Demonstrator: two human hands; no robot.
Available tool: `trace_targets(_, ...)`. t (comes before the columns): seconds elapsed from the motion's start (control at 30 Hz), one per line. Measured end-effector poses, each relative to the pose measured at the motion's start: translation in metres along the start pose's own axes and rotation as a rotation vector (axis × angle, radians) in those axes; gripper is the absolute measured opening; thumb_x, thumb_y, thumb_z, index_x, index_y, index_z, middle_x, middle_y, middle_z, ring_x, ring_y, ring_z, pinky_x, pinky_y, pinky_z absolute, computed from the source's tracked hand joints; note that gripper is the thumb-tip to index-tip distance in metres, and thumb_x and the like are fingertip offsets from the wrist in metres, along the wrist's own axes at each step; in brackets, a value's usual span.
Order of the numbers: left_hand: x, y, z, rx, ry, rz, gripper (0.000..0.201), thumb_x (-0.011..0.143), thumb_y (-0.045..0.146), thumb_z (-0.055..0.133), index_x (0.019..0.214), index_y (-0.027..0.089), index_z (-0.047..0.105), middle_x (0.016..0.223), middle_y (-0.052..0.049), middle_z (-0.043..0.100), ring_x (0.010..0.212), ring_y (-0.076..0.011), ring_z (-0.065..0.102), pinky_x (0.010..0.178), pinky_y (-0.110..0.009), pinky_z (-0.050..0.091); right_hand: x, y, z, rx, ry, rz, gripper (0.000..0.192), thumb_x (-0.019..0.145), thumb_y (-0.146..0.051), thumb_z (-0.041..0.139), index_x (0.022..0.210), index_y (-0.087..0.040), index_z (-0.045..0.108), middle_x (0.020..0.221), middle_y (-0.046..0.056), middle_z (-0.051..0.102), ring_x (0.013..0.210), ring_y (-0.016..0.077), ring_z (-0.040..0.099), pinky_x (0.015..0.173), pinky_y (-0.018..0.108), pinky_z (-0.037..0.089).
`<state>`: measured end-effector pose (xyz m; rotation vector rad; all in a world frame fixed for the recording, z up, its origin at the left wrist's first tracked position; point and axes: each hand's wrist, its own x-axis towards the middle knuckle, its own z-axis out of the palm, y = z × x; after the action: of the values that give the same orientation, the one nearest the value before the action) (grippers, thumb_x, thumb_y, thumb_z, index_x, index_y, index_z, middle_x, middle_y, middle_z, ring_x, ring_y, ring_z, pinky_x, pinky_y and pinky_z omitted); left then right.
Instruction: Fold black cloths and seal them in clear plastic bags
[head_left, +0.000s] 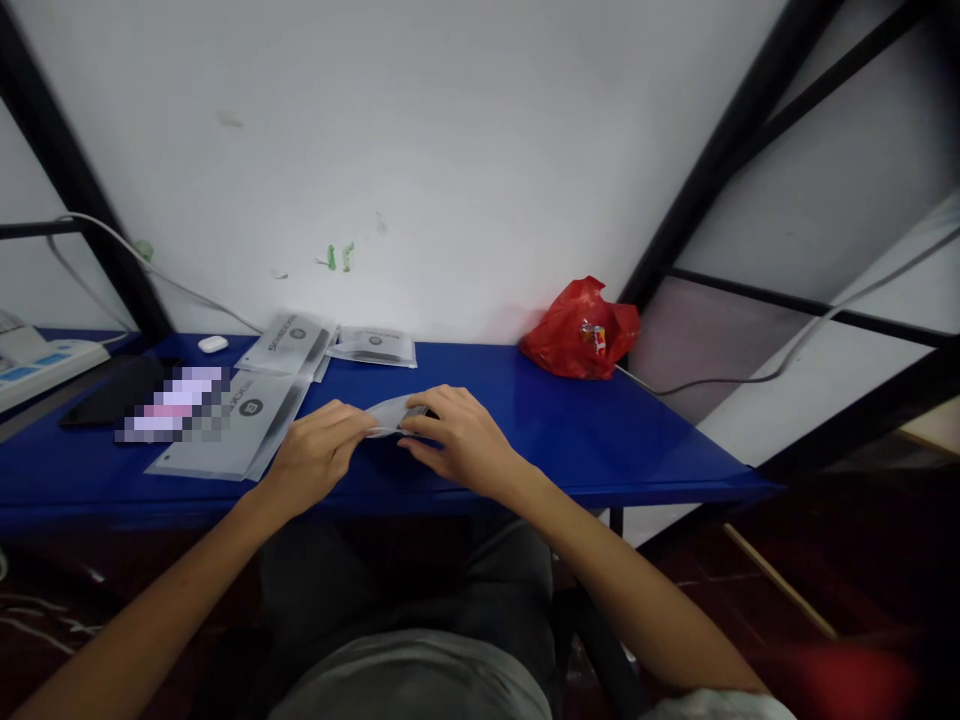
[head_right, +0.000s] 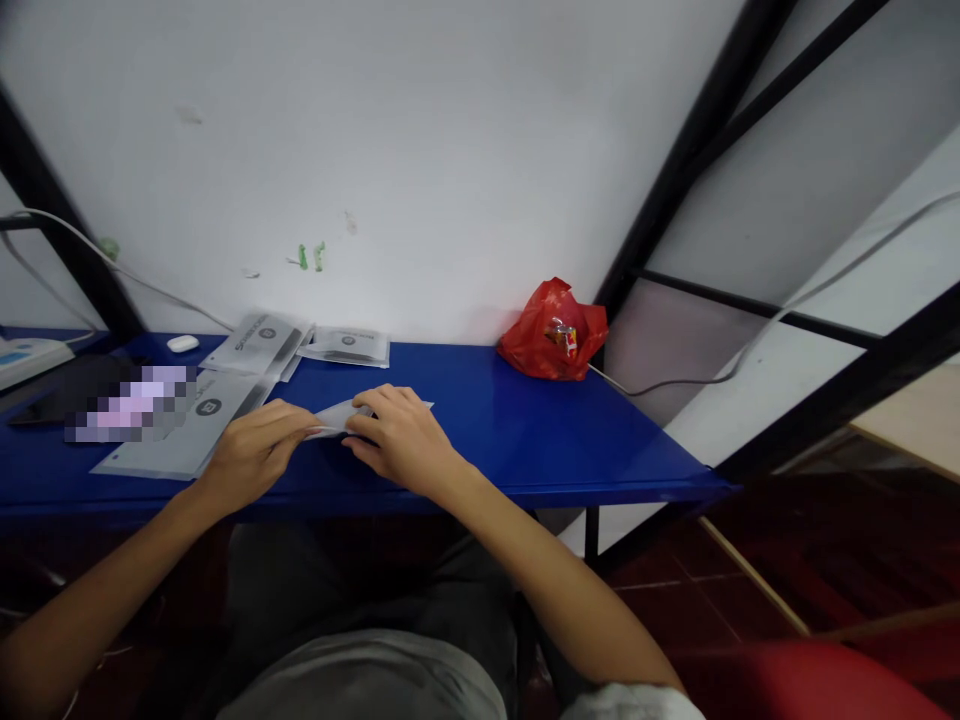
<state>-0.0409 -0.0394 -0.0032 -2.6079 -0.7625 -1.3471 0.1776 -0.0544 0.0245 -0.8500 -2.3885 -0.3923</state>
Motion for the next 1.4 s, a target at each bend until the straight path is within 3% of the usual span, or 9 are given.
trace_targets(0.47, -0.002, 0.003, -0.002, 0.004, 0.035, 0.019, 0.019, 0.091, 0.013, 0.045, 0.093, 0.019, 0.063, 0.085, -0.001, 0.068, 0.075, -0.0117, 0.060, 0.072, -0.027, 0.048, 0.002, -0.001, 0.004, 0.082, 0.027, 0.001, 0.016, 0.090, -0.024, 0.049, 0.090, -0.020, 0.065, 0.099, 0.005, 0.064, 0.089, 0.0162, 0.054, 0.076, 0.031, 0.038)
trace_targets(0.7, 0.003, 0.015, 0.004, 0.332, 0.018, 0.121, 0.014, 0.090, 0.017, 0.049, 0.087, 0.018, 0.063, 0.073, -0.001, 0.066, 0.064, -0.0129, 0.055, 0.060, -0.027, 0.042, 0.004, -0.002, 0.005, 0.018, 0.007, -0.054, 0.017, 0.089, -0.016, 0.046, 0.089, -0.020, 0.063, 0.104, 0.005, 0.064, 0.094, 0.0179, 0.053, 0.082, 0.033, 0.038)
trace_targets(0.83, 0.002, 0.015, 0.006, 0.359, 0.017, 0.151, 0.018, 0.089, 0.013, 0.046, 0.087, 0.018, 0.063, 0.068, 0.000, 0.064, 0.063, -0.0133, 0.054, 0.057, -0.028, 0.039, 0.004, -0.004, 0.002, -0.057, -0.039, -0.080, 0.015, 0.087, -0.016, 0.047, 0.084, -0.019, 0.062, 0.102, 0.006, 0.063, 0.092, 0.0195, 0.051, 0.084, 0.036, 0.038)
trace_targets(1.2, 0.002, 0.001, 0.006, 0.393, 0.013, 0.226, 0.028, 0.084, 0.003, 0.041, 0.090, 0.019, 0.063, 0.072, 0.000, 0.066, 0.064, -0.0132, 0.055, 0.056, -0.027, 0.039, -0.007, 0.010, -0.005, -0.117, -0.050, -0.048, 0.012, 0.084, -0.016, 0.052, 0.081, -0.020, 0.063, 0.106, 0.006, 0.064, 0.100, 0.0223, 0.052, 0.091, 0.041, 0.038)
trace_targets(1.4, -0.007, -0.027, 0.002, 0.440, 0.025, 0.209, 0.029, 0.082, 0.002, 0.040, 0.090, 0.018, 0.064, 0.074, -0.001, 0.068, 0.066, -0.0144, 0.058, 0.058, -0.027, 0.043, -0.021, 0.034, -0.008, -0.199, -0.053, 0.012, 0.012, 0.082, -0.014, 0.053, 0.081, -0.020, 0.064, 0.107, 0.006, 0.065, 0.100, 0.0228, 0.053, 0.089, 0.042, 0.039)
